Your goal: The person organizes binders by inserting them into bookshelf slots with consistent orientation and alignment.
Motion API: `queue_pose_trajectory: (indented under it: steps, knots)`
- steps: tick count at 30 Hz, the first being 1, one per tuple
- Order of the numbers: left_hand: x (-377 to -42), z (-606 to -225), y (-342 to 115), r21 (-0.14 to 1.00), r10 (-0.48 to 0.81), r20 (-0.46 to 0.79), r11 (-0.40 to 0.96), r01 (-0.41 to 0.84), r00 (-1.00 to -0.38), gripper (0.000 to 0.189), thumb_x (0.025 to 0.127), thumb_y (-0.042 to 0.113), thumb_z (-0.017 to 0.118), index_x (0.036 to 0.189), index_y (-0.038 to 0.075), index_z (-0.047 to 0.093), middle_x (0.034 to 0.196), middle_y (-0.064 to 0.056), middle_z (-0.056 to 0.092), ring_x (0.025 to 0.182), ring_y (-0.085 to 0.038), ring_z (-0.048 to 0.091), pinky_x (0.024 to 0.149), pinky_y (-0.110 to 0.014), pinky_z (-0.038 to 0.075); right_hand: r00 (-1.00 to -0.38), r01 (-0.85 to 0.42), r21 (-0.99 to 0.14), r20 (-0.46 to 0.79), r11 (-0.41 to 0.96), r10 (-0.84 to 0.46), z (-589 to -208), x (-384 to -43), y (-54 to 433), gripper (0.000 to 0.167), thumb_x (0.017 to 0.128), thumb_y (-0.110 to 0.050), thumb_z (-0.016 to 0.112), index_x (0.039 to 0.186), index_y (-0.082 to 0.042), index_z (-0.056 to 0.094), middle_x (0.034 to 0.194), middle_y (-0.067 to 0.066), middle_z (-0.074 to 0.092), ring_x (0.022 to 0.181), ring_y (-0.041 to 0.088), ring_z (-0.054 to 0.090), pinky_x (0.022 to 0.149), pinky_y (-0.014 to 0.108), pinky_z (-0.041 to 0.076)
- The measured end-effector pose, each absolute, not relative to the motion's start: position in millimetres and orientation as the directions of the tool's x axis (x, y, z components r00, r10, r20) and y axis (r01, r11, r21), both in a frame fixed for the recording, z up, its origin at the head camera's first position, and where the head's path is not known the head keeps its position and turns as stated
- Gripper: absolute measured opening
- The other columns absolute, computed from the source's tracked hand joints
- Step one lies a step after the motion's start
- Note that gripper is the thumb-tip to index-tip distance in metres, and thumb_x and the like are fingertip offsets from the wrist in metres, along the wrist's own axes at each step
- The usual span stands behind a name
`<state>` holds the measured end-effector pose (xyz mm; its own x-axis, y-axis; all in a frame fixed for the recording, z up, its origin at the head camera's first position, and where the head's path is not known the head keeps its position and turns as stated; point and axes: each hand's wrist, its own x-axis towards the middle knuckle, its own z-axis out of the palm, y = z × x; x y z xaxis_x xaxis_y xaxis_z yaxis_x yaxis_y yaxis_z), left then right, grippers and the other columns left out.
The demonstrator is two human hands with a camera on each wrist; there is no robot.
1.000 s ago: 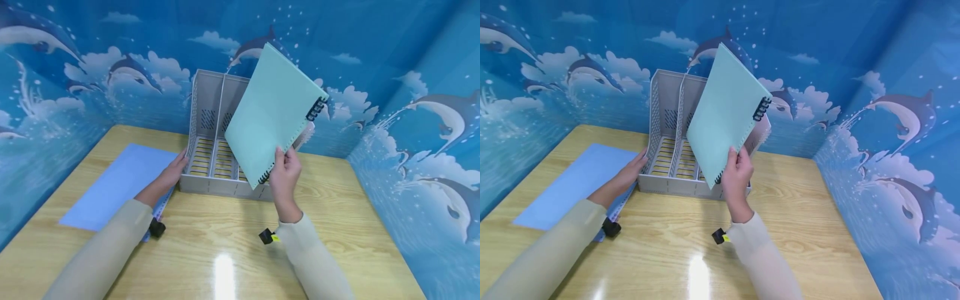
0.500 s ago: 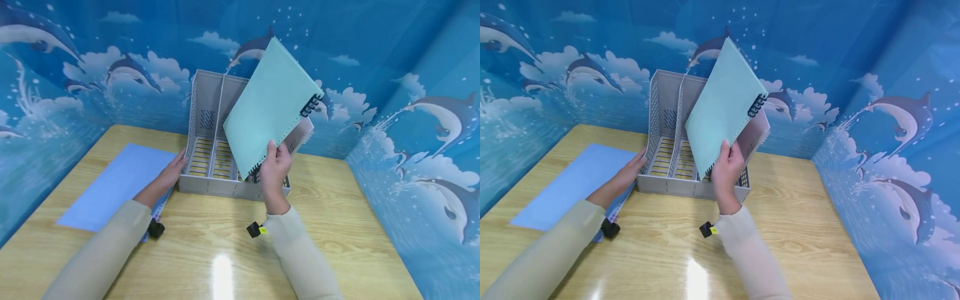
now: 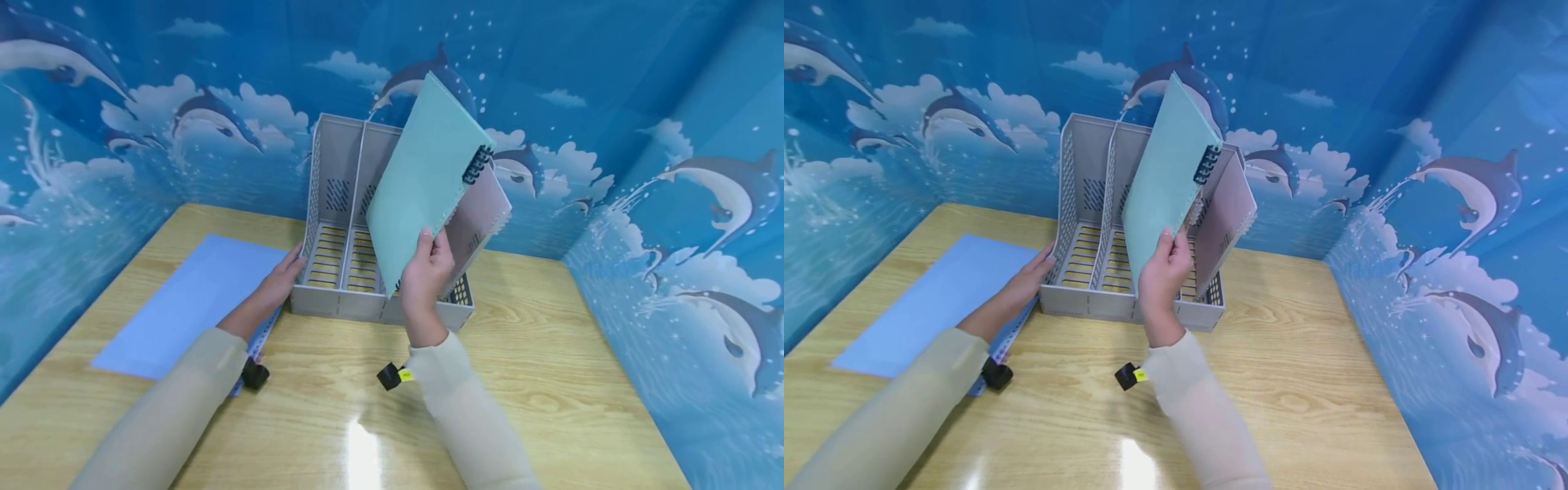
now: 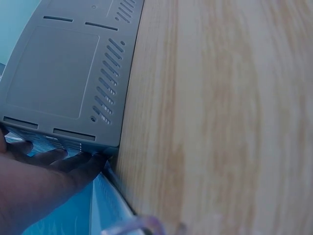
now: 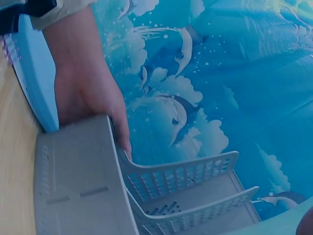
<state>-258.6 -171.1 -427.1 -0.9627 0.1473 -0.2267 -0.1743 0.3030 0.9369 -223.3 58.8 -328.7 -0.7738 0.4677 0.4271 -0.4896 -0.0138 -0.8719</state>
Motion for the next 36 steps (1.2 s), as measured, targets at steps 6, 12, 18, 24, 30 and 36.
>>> queue_pose_trajectory:
  steps: [6,12,18,24,30,36]
  knots:
    - [-257,-425,-171,0.938,0.145,-0.221,0.304,-0.169,-0.965,0.054,0.105,0.048,0.019,0.153,0.044,-0.007,0.163,0.000,-0.007,0.147,-0.034,-0.009,0.113,-0.067,-0.002,-0.768,-0.530,-0.848,0.464,-0.031,0.440,-331,-225,49,0.031,0.104,-0.007,0.043,0.130,-0.001,0.058,0.126,0.013,0.064,0.114,0.024,0.061,0.096,0.037,0.052]
    - [-257,-424,-170,0.936,0.140,-0.232,0.300,-0.182,-0.963,0.054,0.105,0.048,0.018,0.152,0.045,-0.006,0.163,0.001,-0.007,0.148,-0.033,-0.009,0.113,-0.065,-0.003,-0.765,-0.553,-0.831,0.479,-0.057,0.429,-318,-215,39,0.032,0.102,0.000,0.039,0.130,0.008,0.054,0.129,0.022,0.059,0.119,0.033,0.057,0.100,0.044,0.049]
    - [-257,-426,-170,0.942,0.152,-0.212,0.294,-0.161,-0.965,0.054,0.105,0.048,0.019,0.153,0.044,-0.006,0.163,-0.001,-0.007,0.147,-0.035,-0.009,0.113,-0.067,-0.002,-0.782,-0.536,-0.838,0.446,-0.104,0.435,-322,-223,32,0.038,0.103,0.000,0.037,0.139,0.005,0.047,0.140,0.017,0.052,0.128,0.025,0.051,0.105,0.035,0.045]
    - [-257,-427,-172,0.942,0.156,-0.212,0.294,-0.160,-0.965,0.055,0.105,0.048,0.019,0.153,0.044,-0.008,0.163,-0.001,-0.008,0.147,-0.035,-0.010,0.113,-0.067,-0.002,-0.783,-0.534,-0.839,0.446,-0.103,0.434,-336,-240,30,0.039,0.104,-0.006,0.040,0.142,-0.002,0.046,0.145,0.010,0.048,0.133,0.020,0.046,0.108,0.029,0.041]
    - [-257,-427,-172,0.942,0.155,-0.210,0.296,-0.157,-0.965,0.054,0.105,0.048,0.020,0.152,0.045,-0.007,0.163,0.000,-0.008,0.147,-0.035,-0.010,0.113,-0.067,-0.003,-0.785,-0.515,-0.854,0.436,-0.072,0.441,-340,-243,28,0.039,0.104,-0.010,0.041,0.143,-0.006,0.046,0.144,0.006,0.049,0.132,0.017,0.047,0.107,0.027,0.041]
    - [-258,-428,-171,0.943,0.146,-0.207,0.295,-0.157,-0.967,0.054,0.105,0.046,0.020,0.153,0.044,-0.006,0.163,0.000,-0.007,0.147,-0.035,-0.009,0.113,-0.067,-0.003,-0.799,-0.481,-0.876,0.424,-0.030,0.427,-345,-246,26,0.041,0.105,-0.014,0.039,0.146,-0.009,0.044,0.146,0.003,0.047,0.132,0.015,0.046,0.107,0.029,0.042]
